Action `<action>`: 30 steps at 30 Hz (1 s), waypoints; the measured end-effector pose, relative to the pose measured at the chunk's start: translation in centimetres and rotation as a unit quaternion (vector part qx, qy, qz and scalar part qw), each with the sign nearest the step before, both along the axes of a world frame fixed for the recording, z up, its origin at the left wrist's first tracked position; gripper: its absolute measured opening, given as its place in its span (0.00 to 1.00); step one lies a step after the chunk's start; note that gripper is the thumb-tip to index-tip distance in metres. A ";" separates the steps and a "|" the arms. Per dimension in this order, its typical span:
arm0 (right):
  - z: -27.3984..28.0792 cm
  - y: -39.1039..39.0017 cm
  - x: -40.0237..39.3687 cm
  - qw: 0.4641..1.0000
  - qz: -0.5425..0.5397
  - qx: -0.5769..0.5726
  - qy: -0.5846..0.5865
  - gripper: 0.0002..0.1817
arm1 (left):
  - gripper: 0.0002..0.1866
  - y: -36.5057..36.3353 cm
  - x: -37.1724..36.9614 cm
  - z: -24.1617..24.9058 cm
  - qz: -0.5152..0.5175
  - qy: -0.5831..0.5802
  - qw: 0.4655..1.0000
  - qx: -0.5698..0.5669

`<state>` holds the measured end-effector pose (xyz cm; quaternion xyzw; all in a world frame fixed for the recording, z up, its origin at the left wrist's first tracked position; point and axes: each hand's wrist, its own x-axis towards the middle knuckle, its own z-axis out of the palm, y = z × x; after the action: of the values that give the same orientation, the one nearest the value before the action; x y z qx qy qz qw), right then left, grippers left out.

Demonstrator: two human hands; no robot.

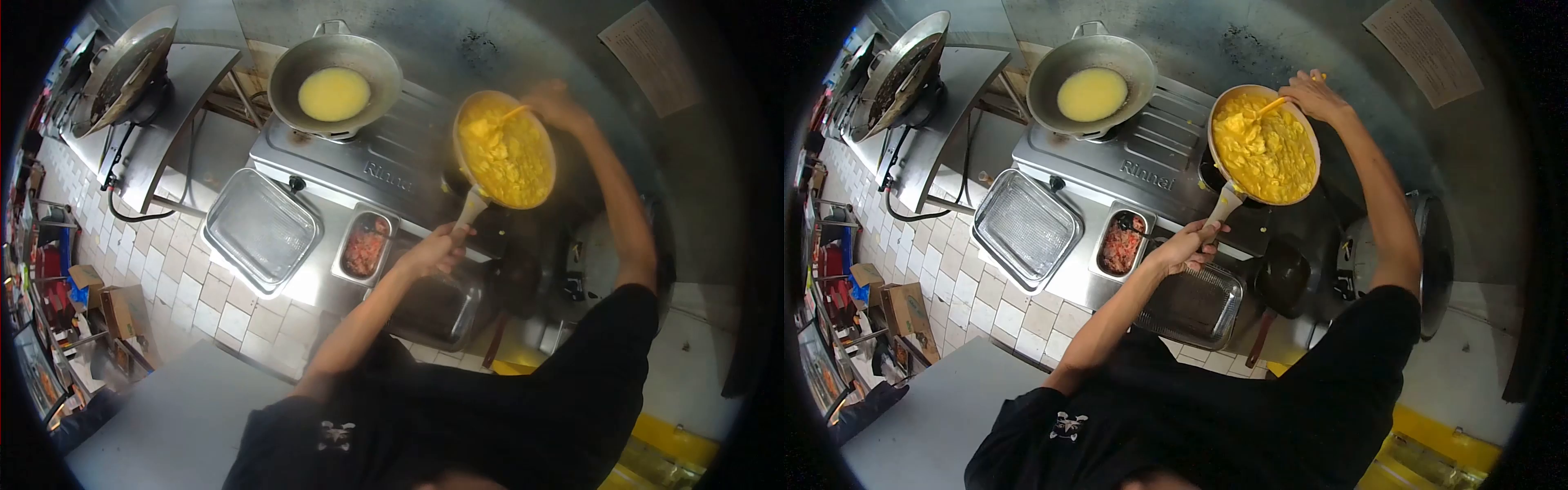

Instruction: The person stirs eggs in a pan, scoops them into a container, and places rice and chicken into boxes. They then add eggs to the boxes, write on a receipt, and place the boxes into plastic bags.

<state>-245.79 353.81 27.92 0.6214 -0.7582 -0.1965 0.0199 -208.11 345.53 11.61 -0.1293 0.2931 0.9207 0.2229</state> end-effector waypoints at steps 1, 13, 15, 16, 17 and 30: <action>1.4 0.9 1.3 1.000 -0.004 0.004 0.002 0.12 | 0.18 0.1 0.0 -0.1 -0.004 0.002 1.000 0.004; 7.0 10.1 7.6 0.934 -0.317 0.042 0.158 0.13 | 0.17 -0.1 0.0 -0.1 0.007 0.010 1.000 0.002; 4.1 10.9 5.3 0.920 -0.354 0.056 0.156 0.13 | 0.17 -0.1 0.0 0.1 0.007 0.010 1.000 -0.001; 2.2 11.4 4.1 0.904 -0.393 0.073 0.152 0.13 | 0.17 -0.1 -0.1 0.0 0.008 0.012 1.000 -0.006; 0.6 11.1 4.0 0.902 -0.397 0.101 0.137 0.14 | 0.17 0.0 0.0 -0.1 0.007 0.011 1.000 -0.010; -1.3 10.3 7.1 0.956 -0.271 -0.110 -0.011 0.13 | 0.16 -0.1 -0.1 0.1 0.002 -0.003 1.000 -0.010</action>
<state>-238.73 364.11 26.58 0.3885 -0.9153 -0.1035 0.0257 -208.17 345.46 11.67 -0.1345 0.3017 0.9177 0.2207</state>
